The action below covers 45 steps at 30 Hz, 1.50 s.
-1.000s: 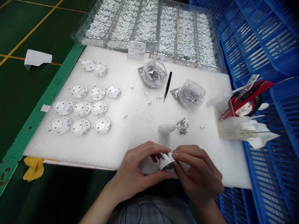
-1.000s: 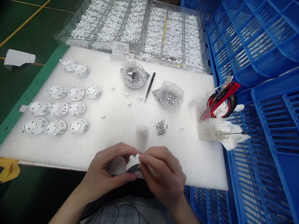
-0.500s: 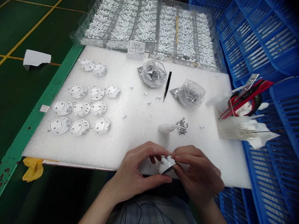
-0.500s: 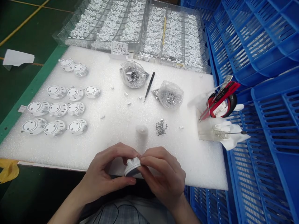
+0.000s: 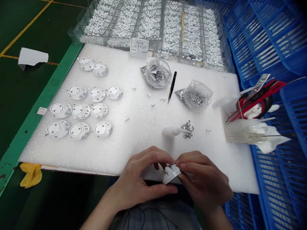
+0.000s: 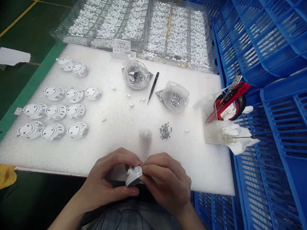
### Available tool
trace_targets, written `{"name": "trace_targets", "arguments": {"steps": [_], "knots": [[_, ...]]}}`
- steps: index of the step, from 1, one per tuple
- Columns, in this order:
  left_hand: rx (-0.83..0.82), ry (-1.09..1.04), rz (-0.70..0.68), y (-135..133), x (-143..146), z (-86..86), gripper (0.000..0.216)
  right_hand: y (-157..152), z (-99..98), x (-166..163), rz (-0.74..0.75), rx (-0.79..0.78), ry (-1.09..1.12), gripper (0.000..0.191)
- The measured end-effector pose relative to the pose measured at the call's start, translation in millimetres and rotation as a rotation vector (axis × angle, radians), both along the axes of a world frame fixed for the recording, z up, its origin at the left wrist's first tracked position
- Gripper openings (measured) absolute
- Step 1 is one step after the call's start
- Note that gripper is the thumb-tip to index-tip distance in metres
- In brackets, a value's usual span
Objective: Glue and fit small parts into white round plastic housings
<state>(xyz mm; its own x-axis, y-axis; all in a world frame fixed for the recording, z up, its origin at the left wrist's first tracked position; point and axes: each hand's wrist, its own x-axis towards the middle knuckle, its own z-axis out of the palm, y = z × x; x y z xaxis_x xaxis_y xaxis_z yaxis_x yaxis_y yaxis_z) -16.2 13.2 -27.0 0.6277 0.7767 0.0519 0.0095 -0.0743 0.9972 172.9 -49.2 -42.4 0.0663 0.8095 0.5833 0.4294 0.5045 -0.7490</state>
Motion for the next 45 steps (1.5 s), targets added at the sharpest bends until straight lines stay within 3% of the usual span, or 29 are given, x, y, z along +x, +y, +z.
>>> {"name": "trace_targets", "arguments": {"steps": [10, 38, 45], "knots": [[0.010, 0.029, -0.079, 3.8, -4.0, 0.6, 0.035, 0.0, 3.6, 1.2, 0.018, -0.008, -0.027, 0.031], [-0.040, -0.001, -0.030, 1.5, -3.6, -2.1, 0.043, 3.4, 9.3, 0.3, 0.041, 0.042, -0.149, 0.026], [-0.005, -0.034, -0.021, 3.0, -3.0, -2.5, 0.039, 1.2, 3.8, 0.2, 0.042, -0.024, -0.035, 0.029]]}}
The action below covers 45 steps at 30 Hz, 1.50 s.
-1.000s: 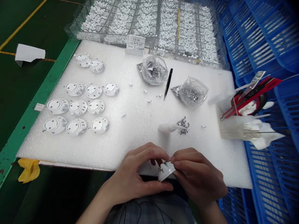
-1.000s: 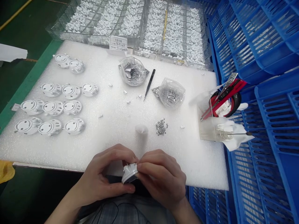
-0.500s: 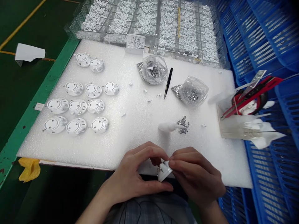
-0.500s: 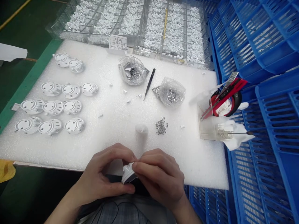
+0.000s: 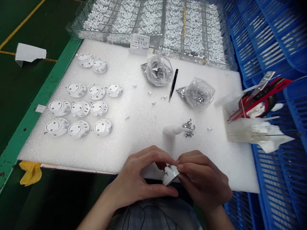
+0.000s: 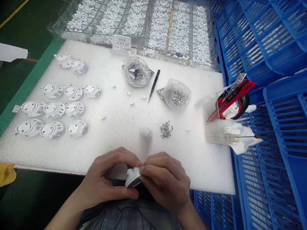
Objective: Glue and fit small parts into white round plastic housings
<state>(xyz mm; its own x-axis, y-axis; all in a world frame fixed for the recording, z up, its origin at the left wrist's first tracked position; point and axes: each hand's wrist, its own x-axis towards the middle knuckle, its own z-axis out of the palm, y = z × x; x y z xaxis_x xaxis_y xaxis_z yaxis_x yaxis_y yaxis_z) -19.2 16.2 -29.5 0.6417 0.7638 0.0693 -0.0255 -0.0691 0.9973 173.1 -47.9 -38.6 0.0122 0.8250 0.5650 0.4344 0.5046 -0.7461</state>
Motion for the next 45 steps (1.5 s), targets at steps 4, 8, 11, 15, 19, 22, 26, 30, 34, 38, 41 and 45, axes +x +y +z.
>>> {"name": "trace_targets", "arguments": {"steps": [4, 8, 11, 15, 19, 22, 26, 30, 34, 38, 41, 45], "knots": [[0.024, -0.024, 0.020, 0.0, 0.5, -0.7, 0.040, -1.4, -2.8, 0.8, 0.019, -0.011, 0.073, 0.031], [0.039, -0.062, 0.013, 0.1, 1.2, -2.2, 0.037, -0.9, -2.3, 2.3, 0.027, -0.010, 0.057, 0.027], [0.056, -0.089, 0.016, -0.1, 1.6, -2.8, 0.039, 0.2, -1.5, 2.5, 0.021, -0.004, 0.054, 0.025], [0.069, -0.089, 0.017, -0.7, 1.7, -2.4, 0.040, 0.7, -1.6, 2.3, 0.020, 0.000, 0.062, 0.024], [0.080, -0.097, 0.016, -0.7, 2.6, -3.4, 0.041, 0.1, -2.1, 2.4, 0.028, 0.002, 0.067, 0.023], [0.082, -0.116, 0.016, -0.8, 3.8, -5.1, 0.041, 0.0, -2.0, 2.4, 0.024, 0.006, 0.066, 0.022], [0.085, -0.133, 0.011, -1.3, 4.0, -5.4, 0.041, 0.6, -1.2, 1.8, 0.016, 0.002, 0.062, 0.022], [0.060, -0.115, 0.028, -1.6, 3.0, -3.9, 0.041, 1.5, 0.0, 0.8, 0.014, 0.005, 0.052, 0.021], [0.033, -0.102, 0.046, -1.6, 2.2, -2.7, 0.041, 1.8, 0.0, 0.8, 0.014, 0.005, 0.036, 0.023], [0.022, -0.089, 0.029, -1.3, 2.4, -2.4, 0.039, 1.3, -0.7, 1.3, 0.016, 0.000, 0.032, 0.023], [0.019, -0.090, 0.025, -1.2, 2.9, -2.8, 0.039, 1.2, -0.7, 1.3, 0.021, 0.002, 0.039, 0.022], [0.014, -0.095, 0.022, -1.7, 2.8, -3.2, 0.038, 1.7, -0.3, 1.3, 0.027, 0.000, 0.032, 0.023]]}}
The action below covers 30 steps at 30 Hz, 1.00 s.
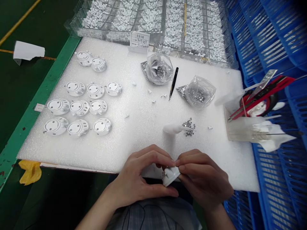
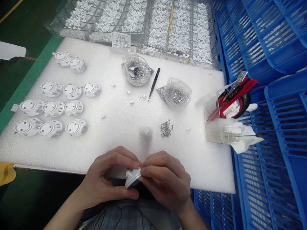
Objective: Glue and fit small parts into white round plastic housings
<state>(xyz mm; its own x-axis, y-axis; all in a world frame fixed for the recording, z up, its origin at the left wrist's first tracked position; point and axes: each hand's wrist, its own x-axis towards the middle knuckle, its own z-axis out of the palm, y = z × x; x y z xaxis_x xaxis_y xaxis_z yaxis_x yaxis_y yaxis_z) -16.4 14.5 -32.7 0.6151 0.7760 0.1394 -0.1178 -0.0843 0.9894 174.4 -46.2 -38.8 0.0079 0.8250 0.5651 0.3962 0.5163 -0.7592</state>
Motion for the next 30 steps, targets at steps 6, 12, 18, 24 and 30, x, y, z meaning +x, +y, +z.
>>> {"name": "trace_targets", "arguments": {"steps": [6, 12, 18, 24, 30], "knots": [[-0.030, -0.014, -0.005, -0.7, 0.0, -0.1, 0.038, 0.4, 0.5, -0.4, -0.009, 0.004, -0.005, 0.022], [-0.039, -0.006, -0.007, 0.4, 0.2, 0.0, 0.037, 0.9, 1.9, -1.5, -0.014, 0.007, -0.008, 0.021], [-0.064, -0.008, -0.005, 0.3, 0.2, 1.4, 0.037, -0.2, 1.2, -0.9, -0.028, 0.004, -0.017, 0.025], [-0.047, -0.026, 0.005, 0.0, 0.2, 0.6, 0.037, -0.2, 0.2, -1.5, -0.027, -0.005, -0.006, 0.024], [-0.046, -0.029, 0.003, 0.0, 0.6, -0.2, 0.037, 1.9, 2.3, -1.6, -0.033, 0.006, -0.011, 0.029]]}}
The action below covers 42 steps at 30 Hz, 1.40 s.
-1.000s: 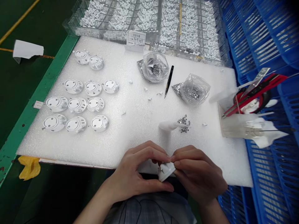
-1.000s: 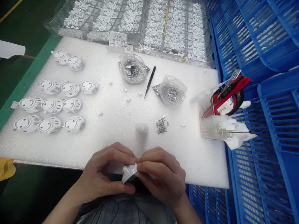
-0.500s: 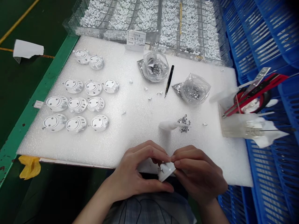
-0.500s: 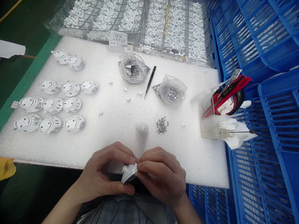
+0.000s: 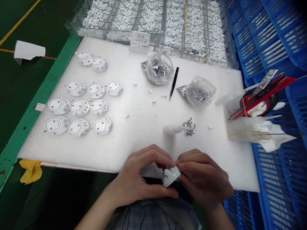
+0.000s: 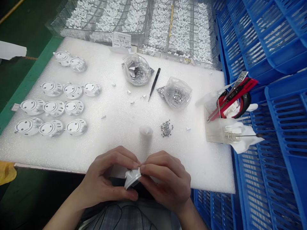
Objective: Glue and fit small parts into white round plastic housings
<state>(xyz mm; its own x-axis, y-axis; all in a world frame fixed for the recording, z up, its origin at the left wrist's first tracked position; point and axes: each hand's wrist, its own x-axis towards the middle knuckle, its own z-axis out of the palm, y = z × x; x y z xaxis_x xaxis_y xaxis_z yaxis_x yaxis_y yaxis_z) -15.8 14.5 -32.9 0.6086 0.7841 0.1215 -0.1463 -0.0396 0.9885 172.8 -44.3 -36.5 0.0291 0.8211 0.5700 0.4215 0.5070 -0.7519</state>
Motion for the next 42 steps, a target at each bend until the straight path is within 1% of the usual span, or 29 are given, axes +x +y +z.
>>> {"name": "trace_targets", "arguments": {"steps": [8, 13, 20, 27, 39, 42], "knots": [[0.035, 0.009, -0.027, 0.9, -1.7, 0.2, 0.038, -2.0, -1.3, 0.6, 0.014, -0.008, 0.030, 0.021], [0.055, 0.000, -0.019, 1.8, -0.6, 0.3, 0.041, -2.2, -2.2, 0.3, 0.013, -0.016, 0.047, 0.020], [0.088, -0.011, -0.016, 1.2, 0.4, 1.2, 0.040, -2.2, -1.9, -0.2, 0.012, -0.025, 0.060, 0.023], [0.046, 0.009, -0.002, -0.4, -0.3, 1.3, 0.040, -4.6, -3.6, 1.4, 0.011, -0.044, 0.051, 0.026], [0.045, 0.011, 0.024, -0.8, 0.3, 0.4, 0.039, -5.0, -4.2, 0.8, 0.029, -0.051, 0.059, 0.030], [0.034, 0.009, 0.019, -1.4, -0.1, 0.6, 0.039, -4.3, -2.9, 1.3, 0.032, -0.032, 0.047, 0.032]]}}
